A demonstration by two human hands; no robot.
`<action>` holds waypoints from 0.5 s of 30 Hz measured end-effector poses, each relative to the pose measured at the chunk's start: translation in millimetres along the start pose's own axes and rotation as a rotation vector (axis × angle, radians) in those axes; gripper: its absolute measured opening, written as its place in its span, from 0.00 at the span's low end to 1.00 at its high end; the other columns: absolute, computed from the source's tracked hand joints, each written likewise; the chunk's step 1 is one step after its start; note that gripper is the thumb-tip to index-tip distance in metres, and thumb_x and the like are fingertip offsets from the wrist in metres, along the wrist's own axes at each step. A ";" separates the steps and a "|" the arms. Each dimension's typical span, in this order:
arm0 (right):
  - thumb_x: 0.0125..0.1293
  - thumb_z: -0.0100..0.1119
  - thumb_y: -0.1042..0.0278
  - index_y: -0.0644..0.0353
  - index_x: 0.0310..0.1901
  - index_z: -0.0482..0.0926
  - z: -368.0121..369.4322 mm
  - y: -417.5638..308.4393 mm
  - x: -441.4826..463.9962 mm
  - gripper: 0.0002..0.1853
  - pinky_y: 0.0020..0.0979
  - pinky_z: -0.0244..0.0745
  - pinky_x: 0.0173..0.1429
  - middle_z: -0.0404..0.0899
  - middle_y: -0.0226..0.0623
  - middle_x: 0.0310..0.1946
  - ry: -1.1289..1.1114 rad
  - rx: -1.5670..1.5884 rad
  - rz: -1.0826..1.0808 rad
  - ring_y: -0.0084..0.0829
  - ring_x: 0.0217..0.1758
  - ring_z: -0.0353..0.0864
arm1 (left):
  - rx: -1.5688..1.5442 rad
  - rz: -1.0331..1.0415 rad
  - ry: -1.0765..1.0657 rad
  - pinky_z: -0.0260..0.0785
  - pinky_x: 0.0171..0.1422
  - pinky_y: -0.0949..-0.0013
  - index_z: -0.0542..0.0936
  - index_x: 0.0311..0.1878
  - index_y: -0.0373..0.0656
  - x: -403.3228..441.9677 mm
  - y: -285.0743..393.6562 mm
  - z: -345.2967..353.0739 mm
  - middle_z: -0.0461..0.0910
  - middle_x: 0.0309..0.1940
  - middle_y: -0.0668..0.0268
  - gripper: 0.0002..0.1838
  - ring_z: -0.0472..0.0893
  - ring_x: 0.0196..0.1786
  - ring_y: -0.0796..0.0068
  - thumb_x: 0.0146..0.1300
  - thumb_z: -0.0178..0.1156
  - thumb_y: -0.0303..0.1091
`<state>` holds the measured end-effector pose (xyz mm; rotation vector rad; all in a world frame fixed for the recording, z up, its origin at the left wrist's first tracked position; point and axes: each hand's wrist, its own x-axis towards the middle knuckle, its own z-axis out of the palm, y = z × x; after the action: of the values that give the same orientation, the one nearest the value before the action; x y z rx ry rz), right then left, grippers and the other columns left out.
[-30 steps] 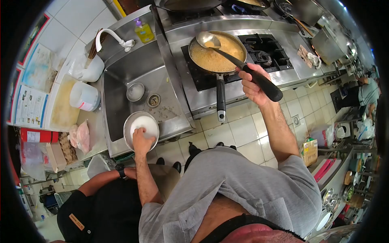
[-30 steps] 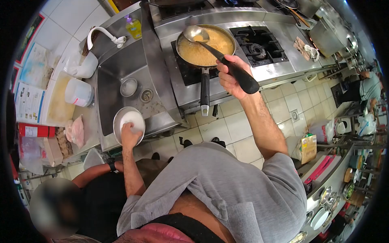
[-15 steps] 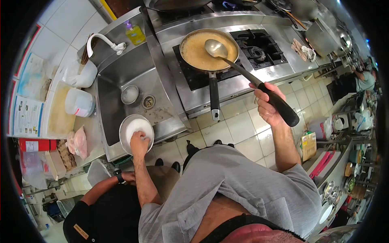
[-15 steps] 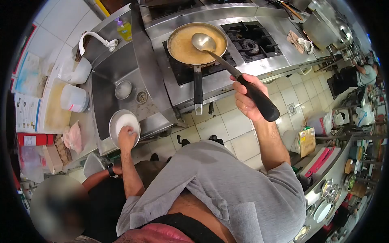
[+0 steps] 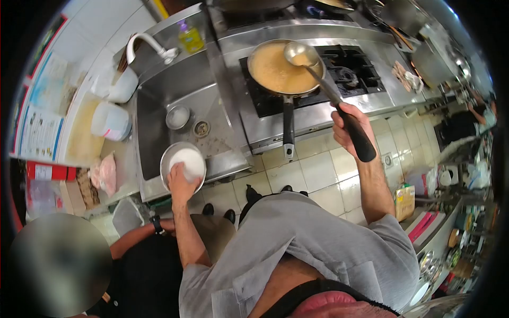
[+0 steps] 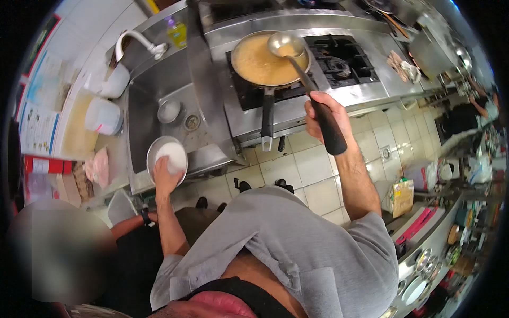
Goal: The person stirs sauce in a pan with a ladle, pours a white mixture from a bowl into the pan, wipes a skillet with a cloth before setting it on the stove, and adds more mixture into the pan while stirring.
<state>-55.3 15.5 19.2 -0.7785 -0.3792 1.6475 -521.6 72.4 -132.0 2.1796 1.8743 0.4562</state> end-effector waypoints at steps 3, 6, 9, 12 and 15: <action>0.63 0.49 0.62 0.58 0.29 0.67 27.6 -1.5 -2.5 0.10 0.26 0.50 0.08 0.65 0.31 0.13 0.020 -0.159 -0.056 0.25 0.05 0.57 | 0.032 -0.121 -0.073 0.58 0.63 0.59 0.70 0.55 0.37 7.7 2.6 -1.3 0.67 0.56 0.56 0.41 0.64 0.58 0.53 0.35 0.71 0.44; 0.61 0.51 0.65 0.61 0.39 0.68 69.3 -5.9 -6.5 0.09 0.25 0.50 0.08 0.65 0.32 0.14 0.000 -0.282 -0.114 0.23 0.05 0.57 | 0.024 -0.211 -0.067 0.60 0.61 0.58 0.71 0.51 0.36 11.5 11.4 -2.0 0.68 0.52 0.53 0.38 0.65 0.56 0.53 0.34 0.70 0.43; 0.59 0.52 0.68 0.63 0.50 0.64 99.6 -3.7 -3.7 0.18 0.24 0.53 0.10 0.66 0.32 0.16 -0.026 -0.410 -0.153 0.23 0.08 0.61 | 0.055 -0.250 -0.070 0.62 0.58 0.58 0.72 0.47 0.36 15.2 19.9 1.1 0.70 0.48 0.52 0.34 0.67 0.53 0.53 0.34 0.69 0.44; 0.55 0.55 0.72 0.66 0.53 0.63 124.4 0.4 12.4 0.24 0.24 0.63 0.15 0.70 0.33 0.20 -0.083 -0.559 -0.150 0.24 0.13 0.70 | 0.045 -0.226 -0.039 0.65 0.54 0.57 0.74 0.42 0.35 18.4 13.6 13.8 0.72 0.43 0.51 0.29 0.71 0.49 0.53 0.35 0.67 0.42; 0.53 0.56 0.73 0.66 0.54 0.63 135.1 11.3 35.6 0.25 0.24 0.64 0.16 0.69 0.32 0.20 -0.168 -0.700 -0.112 0.22 0.14 0.69 | 0.039 -0.190 0.027 0.69 0.47 0.58 0.77 0.35 0.34 14.3 20.1 16.5 0.76 0.35 0.51 0.18 0.76 0.41 0.51 0.39 0.63 0.34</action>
<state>-156.6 69.7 99.5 -1.1054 -1.1354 1.4768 -495.0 83.9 -138.6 2.0016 2.0962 0.4170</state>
